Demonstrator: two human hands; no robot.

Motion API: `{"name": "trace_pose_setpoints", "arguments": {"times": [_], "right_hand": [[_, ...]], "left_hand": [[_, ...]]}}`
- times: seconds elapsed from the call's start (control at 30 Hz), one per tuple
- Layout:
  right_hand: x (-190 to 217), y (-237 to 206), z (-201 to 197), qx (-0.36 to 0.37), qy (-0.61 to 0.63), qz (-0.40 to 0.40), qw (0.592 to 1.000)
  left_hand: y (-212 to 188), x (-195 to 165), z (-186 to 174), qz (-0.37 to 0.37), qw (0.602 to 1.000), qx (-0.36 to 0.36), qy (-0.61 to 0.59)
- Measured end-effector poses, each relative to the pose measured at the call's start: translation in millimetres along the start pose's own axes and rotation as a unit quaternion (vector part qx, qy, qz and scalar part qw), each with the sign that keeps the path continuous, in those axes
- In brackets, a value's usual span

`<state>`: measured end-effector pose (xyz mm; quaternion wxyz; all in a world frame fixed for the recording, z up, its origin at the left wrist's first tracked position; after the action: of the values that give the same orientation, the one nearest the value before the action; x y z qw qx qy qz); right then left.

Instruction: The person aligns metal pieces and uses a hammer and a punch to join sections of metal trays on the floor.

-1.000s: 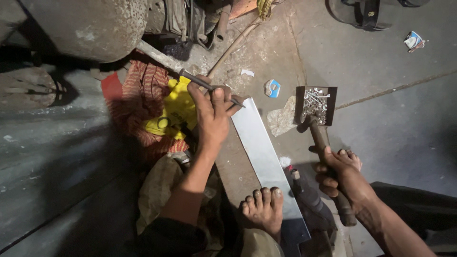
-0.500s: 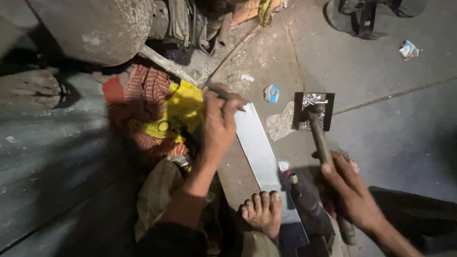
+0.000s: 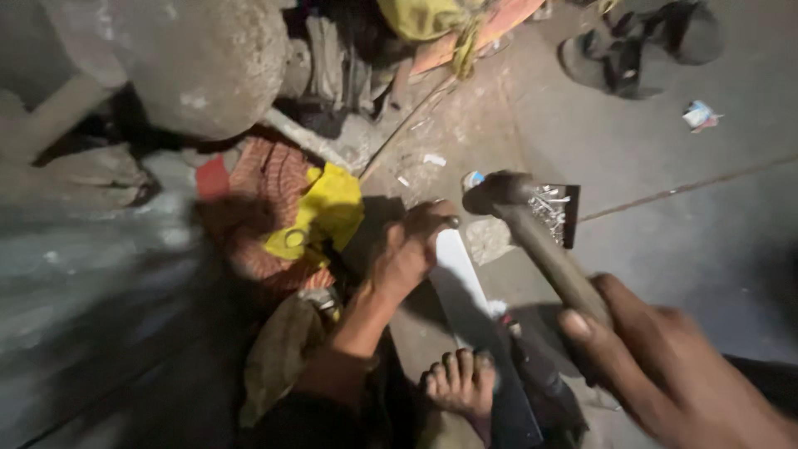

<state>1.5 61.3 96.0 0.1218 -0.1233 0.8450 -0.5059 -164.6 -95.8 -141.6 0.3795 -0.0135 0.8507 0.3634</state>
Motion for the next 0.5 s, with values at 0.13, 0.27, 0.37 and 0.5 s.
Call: {"name": "trace_pose_setpoints", "arguments": {"times": [0.13, 0.27, 0.37, 0.5], "right_hand": [[-4.5, -2.5, 13.7, 0.027, 0.000, 0.001, 1.000], [-19.2, 0.8, 14.5, -0.060, 0.158, -0.188, 0.968], [-38.5, 22.7, 29.2, -0.039, 0.099, -0.163, 0.981], [-46.9, 38.7, 38.6, -0.186, 0.127, -0.361, 0.905]], "left_hand": [[-2.0, -4.6, 1.1, -0.073, 0.994, 0.055, 0.067], [-1.4, 7.2, 9.4, -0.103, 0.993, 0.045, 0.036], [-2.0, 17.4, 14.9, -0.065, 0.990, 0.087, 0.090], [-8.4, 18.6, 15.1, -0.060, 0.994, 0.051, 0.071]]}}
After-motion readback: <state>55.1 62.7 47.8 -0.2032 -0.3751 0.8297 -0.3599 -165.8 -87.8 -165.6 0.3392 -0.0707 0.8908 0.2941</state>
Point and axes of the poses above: each hand's wrist, its own y-axis towards the middle knuckle, its own z-axis out of the palm, x = y × z, the point moved 1 cm from there along y, towards the middle knuckle, and after that the axes turned 15 degrees about z, right-handed, at the moved point
